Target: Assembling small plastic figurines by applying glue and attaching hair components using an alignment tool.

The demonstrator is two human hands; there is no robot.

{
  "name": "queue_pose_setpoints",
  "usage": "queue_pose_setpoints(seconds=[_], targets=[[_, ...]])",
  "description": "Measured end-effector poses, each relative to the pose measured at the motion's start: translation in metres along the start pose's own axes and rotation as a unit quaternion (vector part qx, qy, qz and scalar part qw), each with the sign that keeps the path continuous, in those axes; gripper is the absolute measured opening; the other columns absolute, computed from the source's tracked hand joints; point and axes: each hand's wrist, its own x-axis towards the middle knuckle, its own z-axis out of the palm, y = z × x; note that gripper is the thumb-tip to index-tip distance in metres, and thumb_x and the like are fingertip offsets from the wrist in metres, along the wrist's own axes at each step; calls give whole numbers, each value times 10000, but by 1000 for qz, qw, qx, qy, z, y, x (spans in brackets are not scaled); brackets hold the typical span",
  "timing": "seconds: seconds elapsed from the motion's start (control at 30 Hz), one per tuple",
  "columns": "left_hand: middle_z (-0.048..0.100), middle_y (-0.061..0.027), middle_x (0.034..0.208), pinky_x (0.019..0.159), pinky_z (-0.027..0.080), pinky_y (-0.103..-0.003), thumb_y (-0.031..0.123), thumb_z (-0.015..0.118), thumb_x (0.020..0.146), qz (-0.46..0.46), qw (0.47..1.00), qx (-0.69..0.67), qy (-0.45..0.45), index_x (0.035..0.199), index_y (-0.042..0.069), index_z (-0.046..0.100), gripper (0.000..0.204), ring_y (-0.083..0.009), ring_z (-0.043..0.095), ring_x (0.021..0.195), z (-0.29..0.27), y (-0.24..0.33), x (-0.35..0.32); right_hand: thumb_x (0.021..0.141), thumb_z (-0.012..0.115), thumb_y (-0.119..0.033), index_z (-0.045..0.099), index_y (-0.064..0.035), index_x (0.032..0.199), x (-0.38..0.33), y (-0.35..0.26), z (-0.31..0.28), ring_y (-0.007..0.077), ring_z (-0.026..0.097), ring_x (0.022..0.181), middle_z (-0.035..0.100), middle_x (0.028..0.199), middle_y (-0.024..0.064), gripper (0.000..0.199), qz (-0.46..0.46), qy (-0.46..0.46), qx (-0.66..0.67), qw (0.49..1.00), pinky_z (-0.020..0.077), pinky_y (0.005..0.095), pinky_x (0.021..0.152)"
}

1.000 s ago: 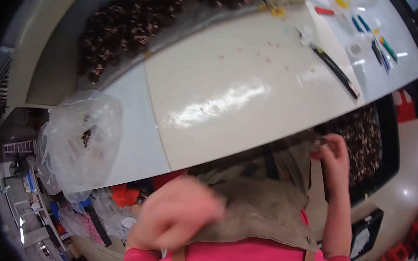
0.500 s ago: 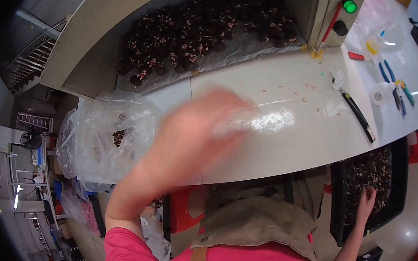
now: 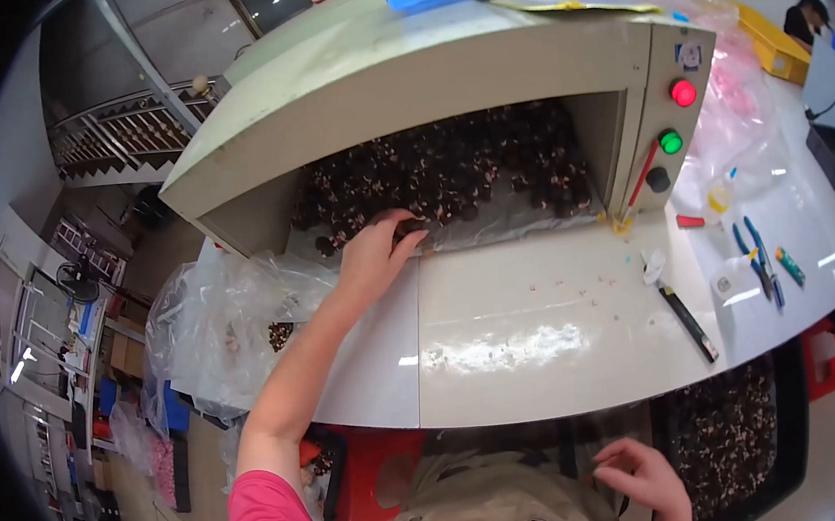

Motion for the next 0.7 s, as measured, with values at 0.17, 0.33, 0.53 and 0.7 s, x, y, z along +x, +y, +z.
queue_pose_setpoints(seconds=[0.17, 0.33, 0.53, 0.7], targets=[[565, -67, 962, 715, 478, -289, 247, 503, 911, -97, 901, -423, 10, 1144, 54, 504, 303, -152, 567, 806, 3, 33, -35, 766, 648, -16, 576, 7, 928, 10, -48, 37, 94, 563, 760, 599, 837, 51, 179, -134, -90, -51, 986, 457, 228, 689], [536, -45, 1045, 786, 462, -249, 276, 450, 945, -170, 711, -644, -225, 1288, 65, 407, 405, -107, 535, 862, -3, 106, -110, 753, 602, 50, 493, -13, 1046, 31, -69, 63, 118, 535, 865, 529, 1001, 76, 319, -268, -31, 6, 963, 441, 241, 753], [503, -66, 1143, 901, 415, -281, 144, 427, 948, -131, 650, -699, -268, 1256, 29, 394, 330, -132, 505, 1017, 5, 135, -156, 762, 662, 15, 502, -20, 1056, 51, -53, 83, 125, 557, 802, 532, 965, 73, 336, -336, 12, 45, 941, 467, 238, 703], [501, -78, 1148, 906, 415, -278, 145, 450, 942, -140, 647, -711, -235, 1233, 12, 395, 325, -135, 487, 1069, 12, 135, -168, 744, 680, 25, 524, -25, 1001, 49, -48, 84, 130, 559, 813, 544, 946, 71, 304, -370, 27, 11, 929, 473, 241, 702]])
